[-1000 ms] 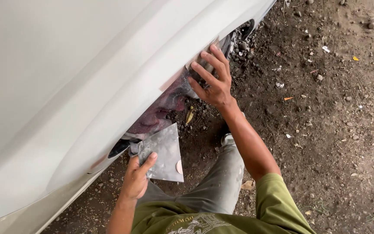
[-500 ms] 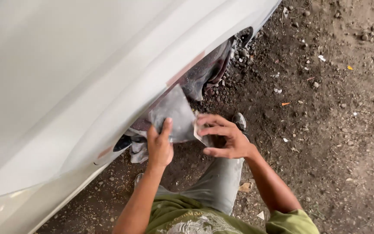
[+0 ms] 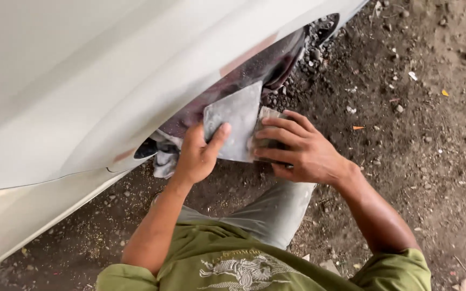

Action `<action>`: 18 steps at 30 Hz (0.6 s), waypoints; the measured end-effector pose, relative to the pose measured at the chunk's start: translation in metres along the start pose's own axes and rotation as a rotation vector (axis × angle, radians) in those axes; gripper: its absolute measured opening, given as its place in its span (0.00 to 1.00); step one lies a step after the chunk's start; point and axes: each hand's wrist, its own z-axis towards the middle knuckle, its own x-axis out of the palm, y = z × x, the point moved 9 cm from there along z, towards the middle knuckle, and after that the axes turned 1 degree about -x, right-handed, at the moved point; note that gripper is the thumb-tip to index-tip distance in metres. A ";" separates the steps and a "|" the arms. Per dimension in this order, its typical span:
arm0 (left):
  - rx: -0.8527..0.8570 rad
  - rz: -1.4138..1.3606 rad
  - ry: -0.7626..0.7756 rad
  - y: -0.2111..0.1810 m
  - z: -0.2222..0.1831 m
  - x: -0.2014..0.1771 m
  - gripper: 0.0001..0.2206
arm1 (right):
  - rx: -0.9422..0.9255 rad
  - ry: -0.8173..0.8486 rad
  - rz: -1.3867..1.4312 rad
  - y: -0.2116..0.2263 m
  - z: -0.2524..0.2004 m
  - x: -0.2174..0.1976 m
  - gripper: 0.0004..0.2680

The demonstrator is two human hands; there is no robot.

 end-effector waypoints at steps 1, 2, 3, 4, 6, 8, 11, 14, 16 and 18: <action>0.000 0.005 -0.009 -0.002 -0.008 -0.010 0.16 | -0.009 -0.001 0.003 -0.009 -0.002 0.010 0.18; -0.158 -0.018 -0.095 0.010 -0.013 -0.026 0.15 | 0.041 0.054 -0.049 -0.025 -0.004 0.021 0.18; -0.316 -0.044 -0.180 0.023 -0.020 -0.040 0.14 | 0.092 0.107 -0.102 -0.044 -0.006 0.033 0.18; -0.311 -0.052 -0.184 0.032 -0.026 -0.042 0.14 | 0.089 0.113 -0.109 -0.063 -0.003 0.047 0.18; -0.207 0.063 -0.132 0.039 -0.040 -0.042 0.16 | 0.219 -0.103 -0.113 -0.110 -0.001 0.054 0.19; -0.256 0.065 -0.142 0.068 -0.052 -0.034 0.16 | 0.217 -0.256 -0.158 -0.123 0.017 0.055 0.19; -0.347 0.108 -0.161 0.102 -0.067 -0.030 0.16 | 0.234 -0.471 -0.207 -0.130 0.031 0.048 0.18; -0.367 0.109 -0.162 0.112 -0.072 -0.029 0.15 | 0.243 -0.574 -0.234 -0.130 0.036 0.039 0.17; -0.357 0.071 -0.147 0.112 -0.071 -0.028 0.14 | 0.241 -0.613 -0.247 -0.133 0.038 0.040 0.17; -0.362 0.058 -0.140 0.113 -0.069 -0.028 0.13 | 0.217 -0.650 -0.238 -0.140 0.037 0.048 0.17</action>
